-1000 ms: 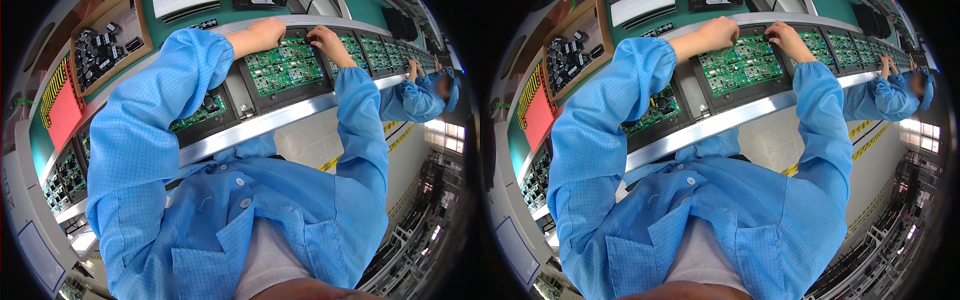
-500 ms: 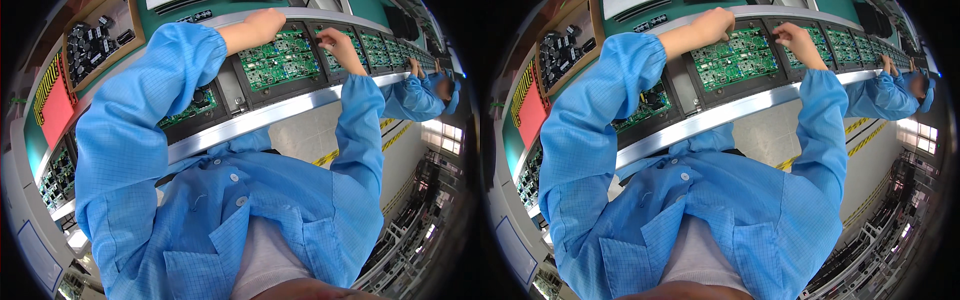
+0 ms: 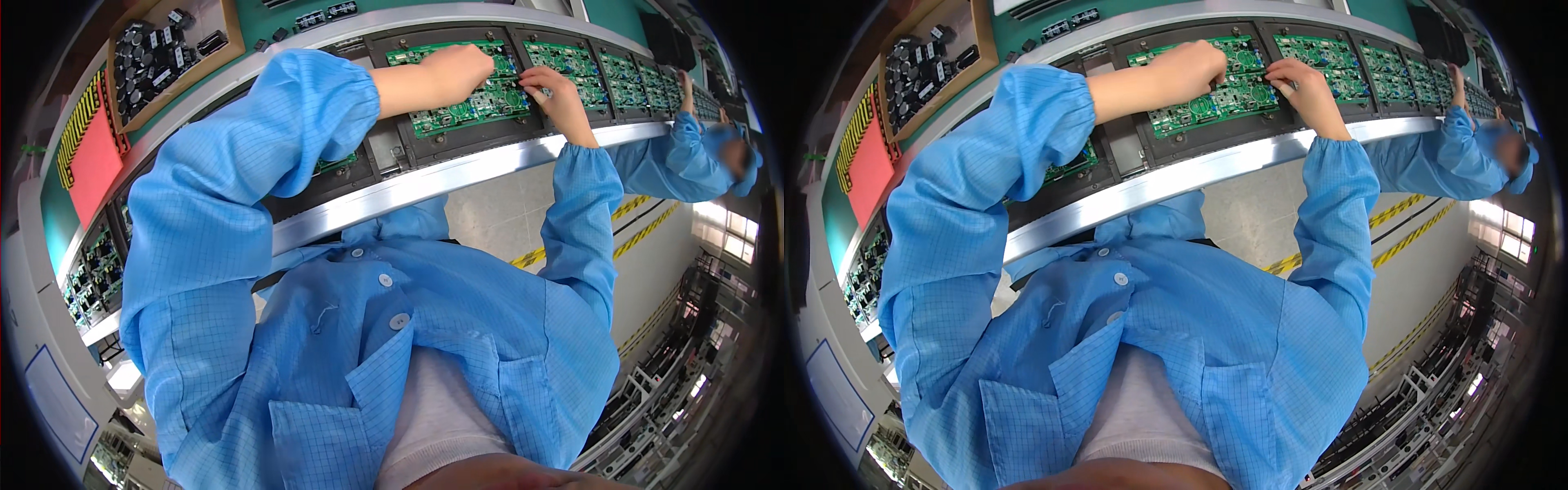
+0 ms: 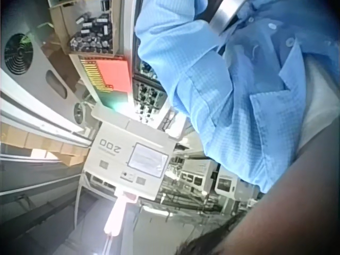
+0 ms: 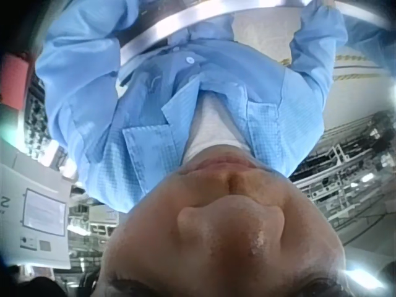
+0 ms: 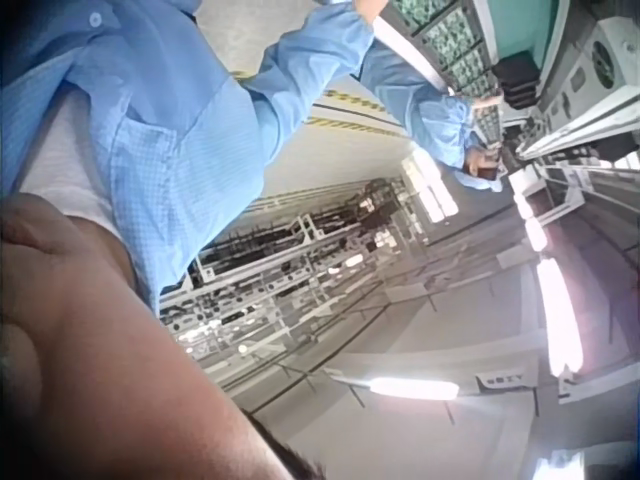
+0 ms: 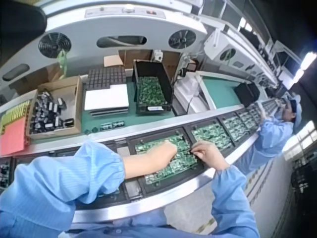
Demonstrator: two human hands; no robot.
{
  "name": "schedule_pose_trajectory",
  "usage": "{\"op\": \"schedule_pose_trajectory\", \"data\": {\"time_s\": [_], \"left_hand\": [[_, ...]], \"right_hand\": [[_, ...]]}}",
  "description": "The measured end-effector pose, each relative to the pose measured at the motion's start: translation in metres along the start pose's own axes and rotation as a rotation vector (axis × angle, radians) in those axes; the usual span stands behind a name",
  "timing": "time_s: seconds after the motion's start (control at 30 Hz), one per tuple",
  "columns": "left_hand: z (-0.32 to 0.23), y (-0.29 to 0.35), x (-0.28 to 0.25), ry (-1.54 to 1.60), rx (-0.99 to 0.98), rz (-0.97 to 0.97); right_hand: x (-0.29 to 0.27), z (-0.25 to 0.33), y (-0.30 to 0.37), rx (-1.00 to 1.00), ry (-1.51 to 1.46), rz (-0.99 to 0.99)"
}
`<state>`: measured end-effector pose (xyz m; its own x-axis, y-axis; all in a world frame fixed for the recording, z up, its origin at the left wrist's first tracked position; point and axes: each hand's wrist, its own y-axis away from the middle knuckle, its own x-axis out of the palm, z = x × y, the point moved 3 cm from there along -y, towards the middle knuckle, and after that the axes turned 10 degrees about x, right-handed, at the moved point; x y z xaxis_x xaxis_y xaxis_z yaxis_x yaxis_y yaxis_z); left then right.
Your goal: Manually assembling and inspecting electronic components on printed circuit board panels.
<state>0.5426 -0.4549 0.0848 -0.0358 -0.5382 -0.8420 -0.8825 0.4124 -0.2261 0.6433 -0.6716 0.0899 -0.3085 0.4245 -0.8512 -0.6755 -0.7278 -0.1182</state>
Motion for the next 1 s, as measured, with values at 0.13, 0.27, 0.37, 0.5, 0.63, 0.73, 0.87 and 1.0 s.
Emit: {"op": "schedule_pose_trajectory", "data": {"time_s": [0.13, 0.27, 0.37, 0.5, 0.63, 0.73, 0.87, 1.0], "left_hand": [[-0.009, 0.000, -0.003, -0.131, 0.049, 0.063], [-0.019, -0.010, -0.001, -0.179, 0.067, 0.186], [-0.010, -0.002, 0.007, -0.210, 0.094, 0.151], [-0.013, 0.012, 0.008, -0.438, 0.169, 0.157], [-0.035, 0.071, -0.071, -0.548, 0.269, 0.029], [-0.021, 0.158, -0.149, -0.597, 0.198, -0.113], [0.024, 0.304, -0.238, -0.658, -0.176, -0.216], [0.113, 0.478, -0.308, -0.778, -0.486, -0.552]], "right_hand": [[0.004, 0.029, 0.023, 0.079, -0.125, -0.337], [0.028, 0.023, 0.053, 0.067, -0.077, -0.642], [0.034, 0.039, 0.050, 0.050, 0.007, -0.623], [0.040, 0.033, 0.044, 0.042, 0.005, -0.565], [0.039, 0.016, 0.050, 0.083, 0.049, -0.547], [0.030, 0.029, 0.050, 0.129, 0.064, -0.568], [0.043, 0.051, 0.036, 0.143, 0.055, -0.522], [0.046, 0.171, -0.015, -0.100, -0.027, -0.426]]}}
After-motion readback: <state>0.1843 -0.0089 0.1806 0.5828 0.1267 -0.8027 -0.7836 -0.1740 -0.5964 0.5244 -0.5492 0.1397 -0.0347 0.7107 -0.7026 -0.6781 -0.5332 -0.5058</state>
